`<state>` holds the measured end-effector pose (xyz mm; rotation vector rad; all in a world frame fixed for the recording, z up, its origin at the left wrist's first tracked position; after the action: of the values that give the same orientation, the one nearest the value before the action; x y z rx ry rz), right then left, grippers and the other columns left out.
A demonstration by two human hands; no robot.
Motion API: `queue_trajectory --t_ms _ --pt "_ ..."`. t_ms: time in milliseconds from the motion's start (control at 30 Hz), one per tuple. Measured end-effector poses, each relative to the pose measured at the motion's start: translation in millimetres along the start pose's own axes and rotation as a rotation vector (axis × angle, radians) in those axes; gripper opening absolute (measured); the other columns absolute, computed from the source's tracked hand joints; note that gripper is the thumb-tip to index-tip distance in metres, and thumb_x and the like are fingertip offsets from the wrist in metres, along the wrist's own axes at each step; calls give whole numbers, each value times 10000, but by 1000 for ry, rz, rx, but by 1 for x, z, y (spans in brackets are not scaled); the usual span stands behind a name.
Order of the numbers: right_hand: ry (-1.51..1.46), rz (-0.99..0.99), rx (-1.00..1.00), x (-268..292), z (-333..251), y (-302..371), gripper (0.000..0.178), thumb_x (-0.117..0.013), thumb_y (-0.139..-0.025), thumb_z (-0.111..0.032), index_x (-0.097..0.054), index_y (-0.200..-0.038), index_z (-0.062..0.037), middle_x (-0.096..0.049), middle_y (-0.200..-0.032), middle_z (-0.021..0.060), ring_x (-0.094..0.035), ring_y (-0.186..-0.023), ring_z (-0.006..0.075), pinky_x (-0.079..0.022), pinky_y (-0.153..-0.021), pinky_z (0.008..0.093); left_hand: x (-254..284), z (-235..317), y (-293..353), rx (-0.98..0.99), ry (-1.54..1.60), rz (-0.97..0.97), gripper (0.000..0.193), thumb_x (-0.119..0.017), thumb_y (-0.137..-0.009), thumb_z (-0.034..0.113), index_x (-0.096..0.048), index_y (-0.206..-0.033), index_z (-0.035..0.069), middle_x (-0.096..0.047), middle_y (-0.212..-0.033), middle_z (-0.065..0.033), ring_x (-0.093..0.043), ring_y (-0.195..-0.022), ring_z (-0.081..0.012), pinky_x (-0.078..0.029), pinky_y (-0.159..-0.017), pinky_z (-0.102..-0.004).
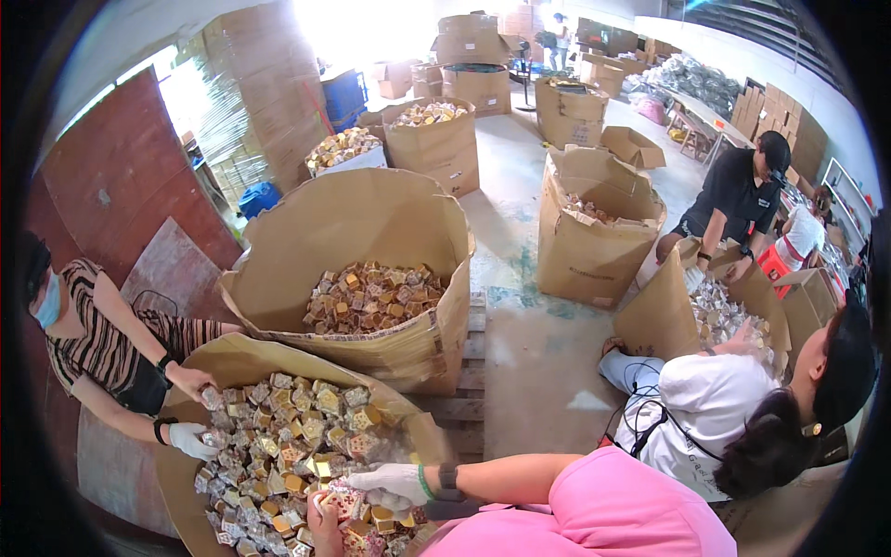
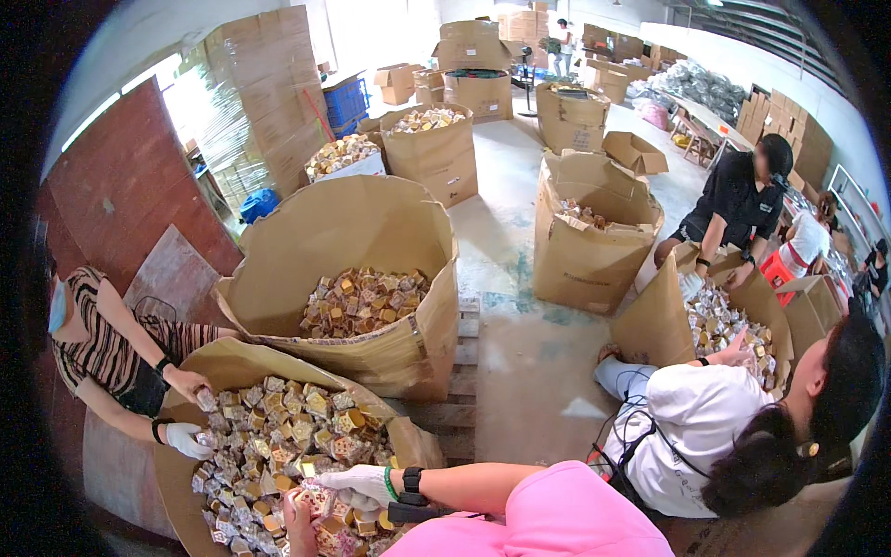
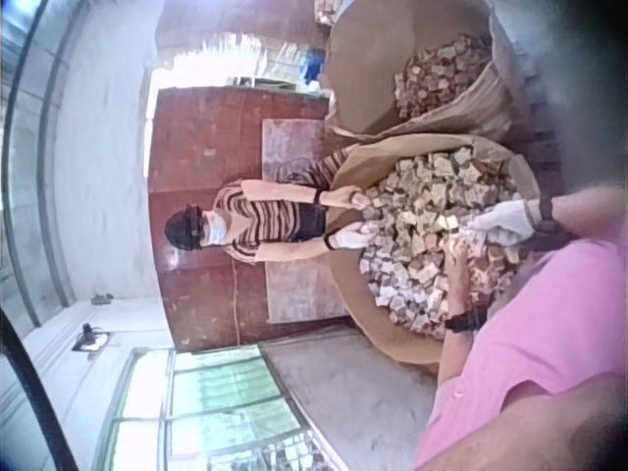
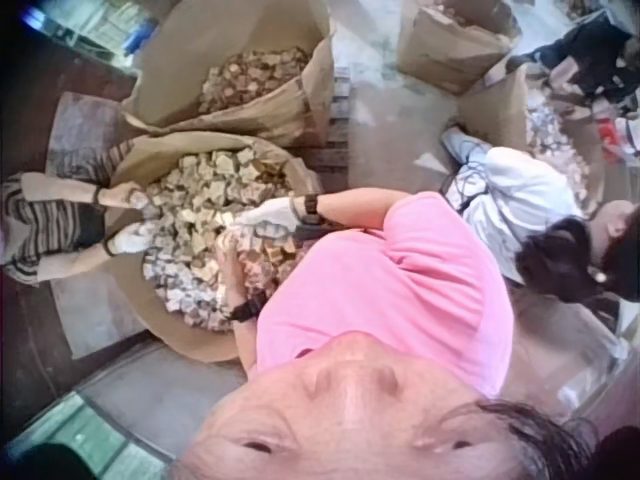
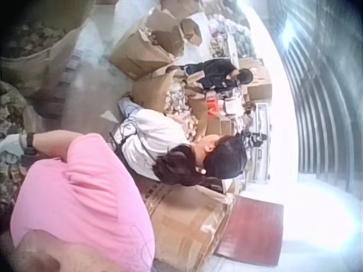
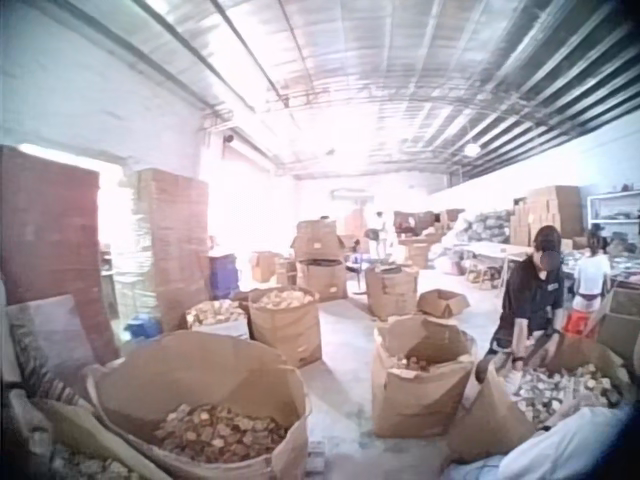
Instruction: Sorting small packaged products from a large circular bin into a smaller rectangular bin.
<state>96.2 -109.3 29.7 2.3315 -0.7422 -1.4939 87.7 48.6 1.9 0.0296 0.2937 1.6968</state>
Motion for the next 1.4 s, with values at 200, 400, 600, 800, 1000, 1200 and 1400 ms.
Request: queue_trajectory --t_ms 200,400,600,800,1000,1200,1400 --pt "-267 5 181 -13 3 -20 388 -492 -899 -368 -410 -591 -148 -319 -419 -47 -268 -317 95 -232 -362 250 -6 29 26 -94 -94 88 465 -442 -896 445 -455 -1144 52 -566 -988 -66 -563 -834 -156 -476 -694 -275" --pt "-329 21 287 -21 -29 -30 248 -470 -906 -293 -479 -709 -142 -436 -535 -70 -384 -422 59 -394 -460 248 -33 -14 38 340 498 216 591 -317 -879 591 -511 -1125 90 -611 -938 -81 -607 -809 -229 -516 -696 -373" --pt "-155 82 245 51 -9 -26 291 -547 -851 -288 -458 -615 -144 -427 -544 -36 -374 -434 93 -406 -509 277 16 -62 40 482 617 333 545 -302 -913 530 -506 -1090 56 -603 -902 -102 -603 -779 -253 -518 -676 -433" --pt "-341 215 94 86 37 -26 148 -542 -835 -166 -522 -714 -83 -472 -595 16 -467 -528 155 -427 -602 356 46 -116 -9 462 728 117 404 -306 -947 372 -511 -1077 49 -594 -949 -122 -607 -827 -266 -519 -740 -446" --pt "-315 103 89 93 33 -27 159 -529 -824 -169 -502 -694 -81 -489 -629 35 -474 -533 164 -470 -693 413 -76 119 -110 147 514 77 695 -467 -843 542 -236 -1323 95 -372 -1251 -137 -468 -1013 -284 -429 -824 -519" --pt "-340 107 98 84 23 -20 175 -512 -829 -156 -492 -674 -78 -497 -610 47 -480 -534 180 -451 -674 403 -21 58 -97 277 67 105 271 -553 -832 296 -538 -1030 112 -576 -965 -33 -543 -867 -172 -444 -709 -360" --pt "-328 93 67 87 25 -18 150 -500 -857 -187 -504 -744 -89 -497 -652 42 -475 -571 184 -416 -767 448 85 -81 -20 403 -797 184 267 -588 -776 258 -613 -866 8 -628 -760 -92 -589 -666 -167 -450 -561 -305"
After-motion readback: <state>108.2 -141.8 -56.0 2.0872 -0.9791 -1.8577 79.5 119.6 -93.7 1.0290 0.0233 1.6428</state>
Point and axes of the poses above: each hand's wrist, its own y-axis away from the middle knuckle, its own x-axis out of the back of the hand, z = x × y, the point moved 7 cm from there along -y, towards the middle knuckle
